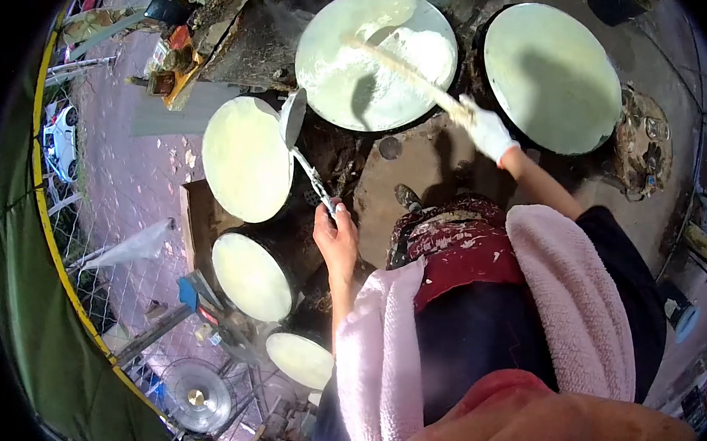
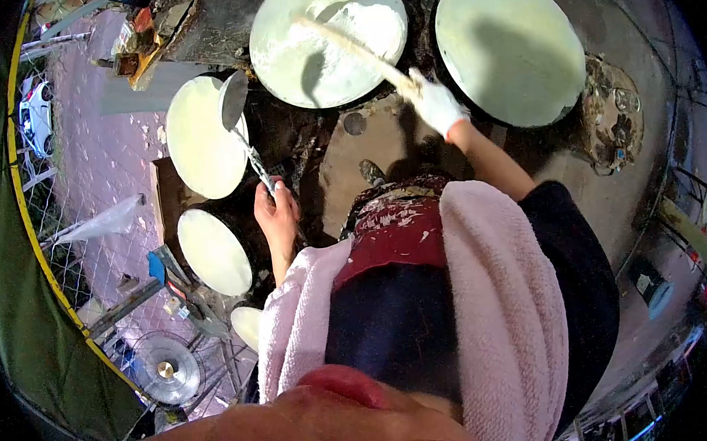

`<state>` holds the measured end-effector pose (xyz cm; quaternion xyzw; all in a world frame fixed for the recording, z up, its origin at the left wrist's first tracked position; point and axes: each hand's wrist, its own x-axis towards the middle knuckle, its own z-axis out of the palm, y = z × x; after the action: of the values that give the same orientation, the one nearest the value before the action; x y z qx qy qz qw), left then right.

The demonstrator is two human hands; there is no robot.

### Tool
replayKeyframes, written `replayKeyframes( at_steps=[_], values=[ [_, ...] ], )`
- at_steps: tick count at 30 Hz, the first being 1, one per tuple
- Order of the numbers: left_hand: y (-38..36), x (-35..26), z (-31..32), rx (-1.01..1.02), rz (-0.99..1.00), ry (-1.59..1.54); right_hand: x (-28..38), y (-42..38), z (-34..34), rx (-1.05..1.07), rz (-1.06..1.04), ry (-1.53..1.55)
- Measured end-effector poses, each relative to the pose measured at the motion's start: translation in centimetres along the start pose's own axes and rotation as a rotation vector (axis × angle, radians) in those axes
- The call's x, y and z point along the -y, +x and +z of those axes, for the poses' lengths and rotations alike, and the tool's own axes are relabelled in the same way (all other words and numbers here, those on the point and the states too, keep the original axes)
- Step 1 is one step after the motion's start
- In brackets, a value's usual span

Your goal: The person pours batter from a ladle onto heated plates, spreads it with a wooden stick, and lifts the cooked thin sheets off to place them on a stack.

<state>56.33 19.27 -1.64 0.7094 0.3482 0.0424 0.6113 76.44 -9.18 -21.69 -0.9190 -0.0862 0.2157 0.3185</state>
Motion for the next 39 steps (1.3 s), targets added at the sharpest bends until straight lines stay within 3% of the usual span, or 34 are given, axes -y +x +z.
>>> replayKeyframes(
  at_steps=[1, 2, 3, 5, 7, 10, 13, 14, 17, 21, 23, 25, 26, 28, 30, 32, 33, 36, 39],
  values=[
    [0.2, 0.0, 0.2, -0.004, 0.003, 0.024, 0.5, -1.6, -0.1, -0.006, 0.032, -0.174],
    [0.3, -0.4, 0.7, -0.007, 0.000, 0.023, 1.0, -1.4, -1.5, 0.030, 0.226, 0.296],
    [0.2, -0.2, 0.7, -0.006, -0.007, 0.028, 1.5, -1.3, -2.2, -0.037, 0.127, -0.015],
    [0.2, -0.1, 0.8, -0.011, -0.008, 0.043, 3.0, 3.0, -3.9, -0.025, 0.216, -0.193],
    [-0.1, 0.4, 0.9, -0.031, 0.003, 0.064, 4.6, 8.1, -5.7, -0.065, 0.237, -0.229],
    [-0.8, 1.3, 1.0, -0.057, 0.010, 0.108, 5.9, 16.6, -8.2, -0.149, 0.092, -0.281],
    [-1.7, 1.4, 1.1, -0.086, -0.021, 0.098, 10.0, 20.4, -10.6, -0.199, 0.068, -0.406],
    [-2.0, 1.3, 1.1, -0.094, -0.049, 0.076, 7.9, 24.3, -8.5, -0.258, 0.040, -0.421],
    [-1.7, 0.9, 1.1, -0.096, -0.070, 0.088, 9.2, 21.5, -6.2, -0.306, -0.261, -0.317],
    [-0.6, 0.6, 1.1, -0.070, -0.033, 0.092, 8.1, 7.3, -6.0, -0.280, -0.375, 0.301],
    [-0.1, -0.5, 1.7, -0.046, -0.022, 0.084, 5.4, 2.3, -5.6, -0.341, -0.110, 0.592],
    [0.8, 0.0, 1.8, -0.007, 0.061, 0.113, 1.0, 0.8, -0.9, -0.325, 0.075, 1.620],
    [1.2, -0.3, 2.2, 0.002, 0.067, 0.114, -1.1, 0.6, 0.5, -0.121, 0.274, 1.468],
    [1.4, -1.6, 3.0, 0.021, 0.033, 0.096, 0.9, -2.4, -1.2, 0.152, 0.356, 1.207],
    [1.4, -2.7, 3.8, 0.050, 0.013, 0.034, 1.5, -1.2, -1.6, -0.056, 0.218, 1.329],
    [1.5, -2.6, 4.0, 0.052, 0.046, 0.029, -0.2, -0.4, -3.6, -0.061, 0.154, 1.557],
    [1.4, -2.6, 4.2, 0.048, 0.050, 0.030, 1.3, -1.7, -6.6, 0.041, 0.413, 1.087],
    [1.7, -2.5, 4.6, 0.044, 0.063, 0.026, 2.1, -2.4, -5.9, 0.211, 0.457, 1.089],
    [2.7, -2.2, 4.7, 0.050, 0.065, 0.033, 4.4, -3.3, -8.6, 0.353, 0.347, 0.988]
  ],
)
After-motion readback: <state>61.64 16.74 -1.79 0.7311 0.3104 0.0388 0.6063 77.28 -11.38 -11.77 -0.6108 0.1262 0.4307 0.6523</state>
